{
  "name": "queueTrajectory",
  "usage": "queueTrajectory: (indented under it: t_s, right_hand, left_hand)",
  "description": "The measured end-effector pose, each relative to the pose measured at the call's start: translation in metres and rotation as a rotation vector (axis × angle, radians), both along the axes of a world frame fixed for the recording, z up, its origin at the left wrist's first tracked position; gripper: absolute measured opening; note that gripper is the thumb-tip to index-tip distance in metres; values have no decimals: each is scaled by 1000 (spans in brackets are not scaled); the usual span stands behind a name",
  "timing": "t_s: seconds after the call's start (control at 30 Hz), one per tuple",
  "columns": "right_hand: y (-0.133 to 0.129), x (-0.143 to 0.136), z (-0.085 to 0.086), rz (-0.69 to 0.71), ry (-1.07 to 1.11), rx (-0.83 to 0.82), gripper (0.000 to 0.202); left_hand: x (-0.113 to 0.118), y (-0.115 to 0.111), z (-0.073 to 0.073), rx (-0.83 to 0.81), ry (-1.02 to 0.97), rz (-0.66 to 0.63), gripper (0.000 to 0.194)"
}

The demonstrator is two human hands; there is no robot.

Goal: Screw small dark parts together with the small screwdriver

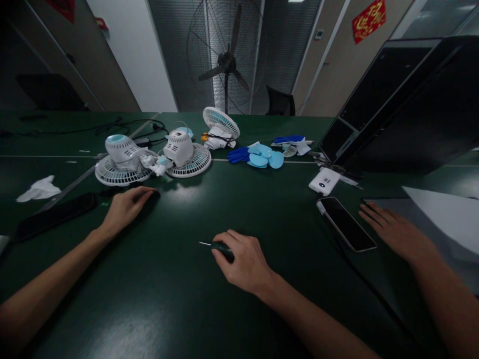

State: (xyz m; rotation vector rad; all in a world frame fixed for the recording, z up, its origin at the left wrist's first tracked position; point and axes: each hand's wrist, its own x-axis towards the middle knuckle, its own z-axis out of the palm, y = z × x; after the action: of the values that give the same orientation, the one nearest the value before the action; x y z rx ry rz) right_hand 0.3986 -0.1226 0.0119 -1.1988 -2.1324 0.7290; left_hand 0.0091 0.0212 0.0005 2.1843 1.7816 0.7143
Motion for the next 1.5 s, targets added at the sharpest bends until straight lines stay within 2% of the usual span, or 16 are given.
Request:
queueTrajectory:
  t_s: [0.27,0.67,0.93,1.1,1.27,1.4,1.5]
  right_hand:
    - [0,1,1,4,17,-18,17]
    - [0,0,-2,9,23,-26,16]
    - [0,0,0,7,23,-33,16]
    - [-1,1,1,11,30,-48,16]
    - [-1,0,0,11,27,-36,16]
    - [-1,-1,-2,-6,8,-11,16]
    - [-1,0,-1,-3,7,-12,16]
  left_hand:
    - [-9,13,1,-198,-377,66,60]
    - [-18,20,-2,-250,-465,80,58]
    - [-20,19,-3,-214,-418,63,62]
    - [-19,15,-4,-117,-321,38,57]
    - [-13,7,-3,-27,-75,-51,55]
    - [-7,5,-5,133,85,-166,49]
    - [-3,2,-6,234,168,-174,48]
